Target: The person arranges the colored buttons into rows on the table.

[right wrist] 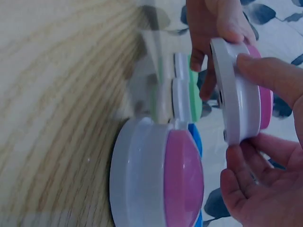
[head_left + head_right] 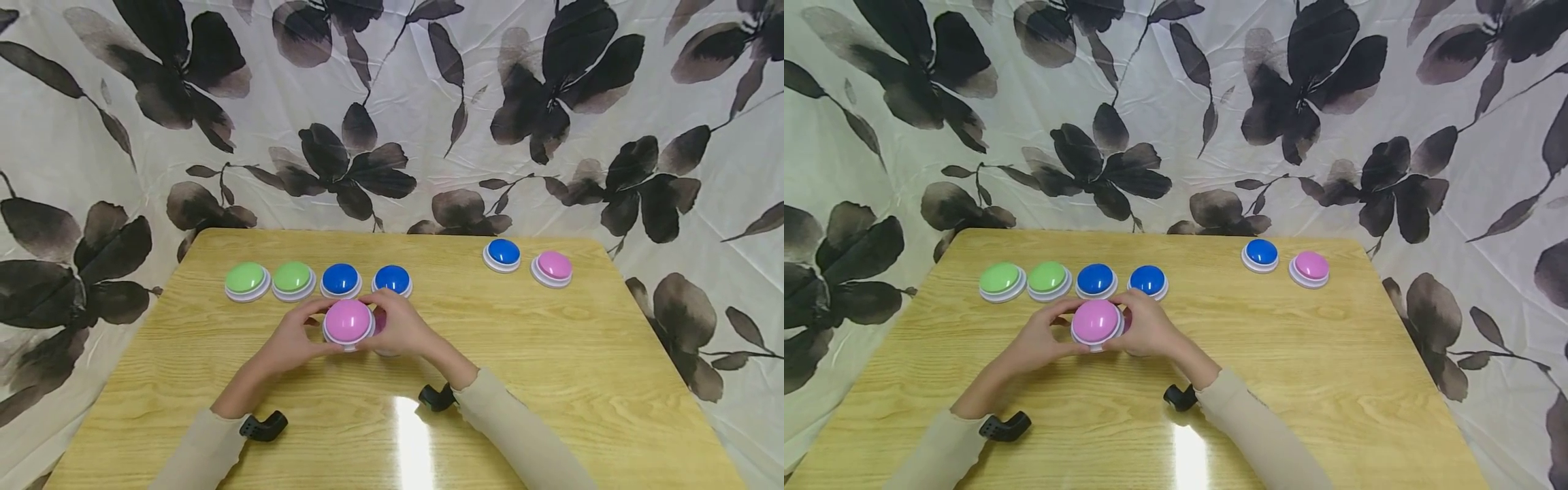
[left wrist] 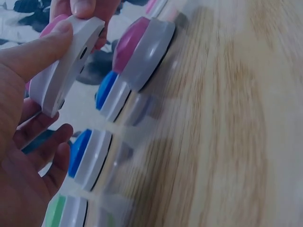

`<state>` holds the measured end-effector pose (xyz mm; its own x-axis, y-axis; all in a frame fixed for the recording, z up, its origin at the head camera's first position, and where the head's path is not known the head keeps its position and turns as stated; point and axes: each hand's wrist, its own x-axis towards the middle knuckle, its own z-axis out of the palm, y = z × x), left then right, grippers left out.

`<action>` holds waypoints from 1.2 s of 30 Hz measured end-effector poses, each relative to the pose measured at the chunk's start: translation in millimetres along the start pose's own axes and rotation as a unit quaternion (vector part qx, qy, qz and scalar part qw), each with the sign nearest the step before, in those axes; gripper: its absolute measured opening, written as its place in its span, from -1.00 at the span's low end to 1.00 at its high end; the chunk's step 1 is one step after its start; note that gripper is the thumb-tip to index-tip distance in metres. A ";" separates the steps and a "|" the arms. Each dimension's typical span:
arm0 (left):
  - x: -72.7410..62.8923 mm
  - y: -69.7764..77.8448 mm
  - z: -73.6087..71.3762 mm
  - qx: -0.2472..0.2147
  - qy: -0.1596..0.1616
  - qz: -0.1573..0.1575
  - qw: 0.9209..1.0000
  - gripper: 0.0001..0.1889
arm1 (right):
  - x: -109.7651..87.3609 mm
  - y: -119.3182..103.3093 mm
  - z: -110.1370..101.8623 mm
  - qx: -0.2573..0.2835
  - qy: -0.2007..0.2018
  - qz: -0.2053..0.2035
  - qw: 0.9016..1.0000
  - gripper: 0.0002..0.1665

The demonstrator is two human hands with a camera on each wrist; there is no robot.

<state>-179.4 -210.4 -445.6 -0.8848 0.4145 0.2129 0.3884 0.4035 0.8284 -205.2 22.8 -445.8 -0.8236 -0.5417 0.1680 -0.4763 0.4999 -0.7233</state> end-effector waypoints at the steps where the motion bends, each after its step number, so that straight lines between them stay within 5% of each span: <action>1: 0.0 -4.6 -0.1 0.001 0.000 -0.001 1.000 -0.26 | 1.7 1.3 0.2 0.000 -0.006 -0.005 1.000 -0.15; 11: 3.5 -52.7 -9.6 -0.002 -0.001 -0.028 1.000 -0.25 | 24.3 9.2 5.8 0.000 -0.024 -0.022 0.999 -0.16; 18: 2.5 -60.6 -12.9 0.003 -0.005 -0.031 0.999 -0.24 | 33.3 12.1 11.8 -0.047 -0.037 -0.006 0.998 -0.14; 31: 3.1 -73.7 -8.8 0.004 -0.015 -0.044 0.999 -0.22 | 35.4 17.1 17.9 -0.041 -0.058 0.021 0.997 -0.13; 36: 3.1 -64.5 -8.2 0.002 -0.017 -0.043 0.999 -0.24 | 36.9 19.8 18.0 -0.043 -0.066 0.027 0.997 -0.15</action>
<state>-209.3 -241.8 -494.2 -0.9058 0.4050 0.1243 0.3132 0.4425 0.8403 -239.5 0.6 -466.0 -0.8035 -0.5942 0.0373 -0.4625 0.5835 -0.6675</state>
